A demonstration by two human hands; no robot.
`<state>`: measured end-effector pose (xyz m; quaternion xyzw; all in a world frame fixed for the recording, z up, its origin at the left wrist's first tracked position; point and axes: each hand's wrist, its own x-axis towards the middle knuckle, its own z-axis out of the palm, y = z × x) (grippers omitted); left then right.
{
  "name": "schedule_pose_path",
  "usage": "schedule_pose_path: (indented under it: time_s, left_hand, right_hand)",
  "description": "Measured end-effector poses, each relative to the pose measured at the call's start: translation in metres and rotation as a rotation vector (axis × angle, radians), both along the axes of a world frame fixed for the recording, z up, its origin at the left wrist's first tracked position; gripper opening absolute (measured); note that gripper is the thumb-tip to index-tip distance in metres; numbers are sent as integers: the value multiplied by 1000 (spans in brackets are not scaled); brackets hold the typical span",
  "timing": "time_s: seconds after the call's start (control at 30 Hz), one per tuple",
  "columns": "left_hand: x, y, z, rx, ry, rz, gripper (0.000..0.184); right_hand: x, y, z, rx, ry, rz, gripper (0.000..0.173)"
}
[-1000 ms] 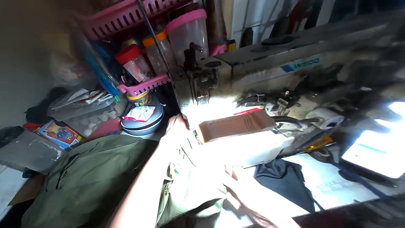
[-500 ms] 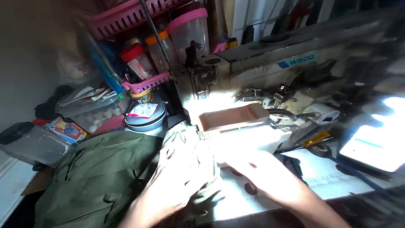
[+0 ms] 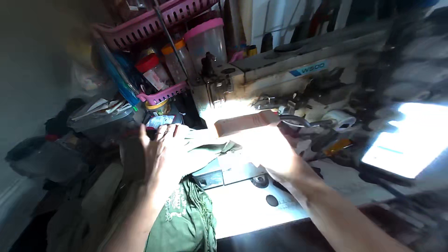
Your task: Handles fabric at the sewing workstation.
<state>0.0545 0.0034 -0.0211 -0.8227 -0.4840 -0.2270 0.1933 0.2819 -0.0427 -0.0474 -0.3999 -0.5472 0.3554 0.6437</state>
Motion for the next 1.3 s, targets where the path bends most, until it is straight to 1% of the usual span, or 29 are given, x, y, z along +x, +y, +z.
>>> schedule_pose_path:
  time_s: [0.07,0.1,0.13,0.17,0.2,0.23,0.27,0.3,0.37,0.43,0.5,0.57,0.67,0.7,0.8,0.93,1.03,1.1,1.13,1.17,1.2,1.23,1.3]
  left_hand:
    - [17,2,-1,-373,-96,-130,34]
    - [25,4,-8,-487,-106,-176,38]
    - [32,5,-18,-509,-109,-208,40]
    - [36,7,-31,-513,-97,-187,41]
    - [36,11,-44,-438,-66,-161,35]
    - [35,16,-49,-338,-15,-127,29]
    - [35,20,-49,-246,44,-67,27]
    - [36,25,-48,-112,95,-30,25]
    - [36,25,-47,63,141,-45,30]
    - [32,10,-51,96,133,-117,28]
    - [23,-14,-57,64,127,-161,29]
    - [14,-34,-63,61,150,-145,35]
    - [3,-45,-72,104,146,-129,29]
    - [2,-44,-72,97,145,-122,32]
    - [6,-39,-67,44,197,-60,40]
    - [10,-30,-64,-41,227,-46,47]
    - [9,-18,-61,-108,250,-48,41]
    - [8,-10,-55,-173,279,-60,40]
    - [5,-5,-50,-193,304,-84,36]
    - [2,-1,-40,-265,337,-93,34]
    - [-1,1,-27,-348,370,-95,38]
    - [-5,2,-12,-416,396,-86,48]
    - [-14,1,13,-301,348,-126,59]
  right_hand:
    - [-2,-2,4,-12,91,9,18]
    - [-1,-3,4,-27,89,18,19]
    - [0,-5,4,-45,83,21,19]
    - [1,-6,5,-64,73,21,18]
    - [2,-6,5,-82,69,20,14]
    - [3,-5,4,-96,50,18,9]
    - [5,-6,4,-119,12,26,5]
    - [6,-10,4,-149,-37,31,3]
    - [3,-25,-4,-214,-95,45,5]
    - [-1,-51,-28,-285,-138,28,2]
    - [0,-80,-57,-361,-251,14,15]
    - [-1,-100,-80,-385,-287,7,23]
    - [-5,-106,-83,-366,-276,-8,20]
    - [-6,-104,-82,-359,-275,-10,19]
    - [-10,-99,-83,-345,-257,-19,19]
    - [-14,-89,-89,-380,-200,-41,19]
    - [-16,-75,-91,-406,-165,-28,19]
    - [-15,-61,-95,-372,-165,-13,21]
    - [-14,-54,-96,-359,-176,-12,22]
    - [-11,-47,-96,-363,-196,-5,25]
    - [-9,-40,-95,-377,-210,15,26]
    - [-6,-32,-93,-383,-203,36,25]
    - [-2,-20,-89,-335,-199,58,21]
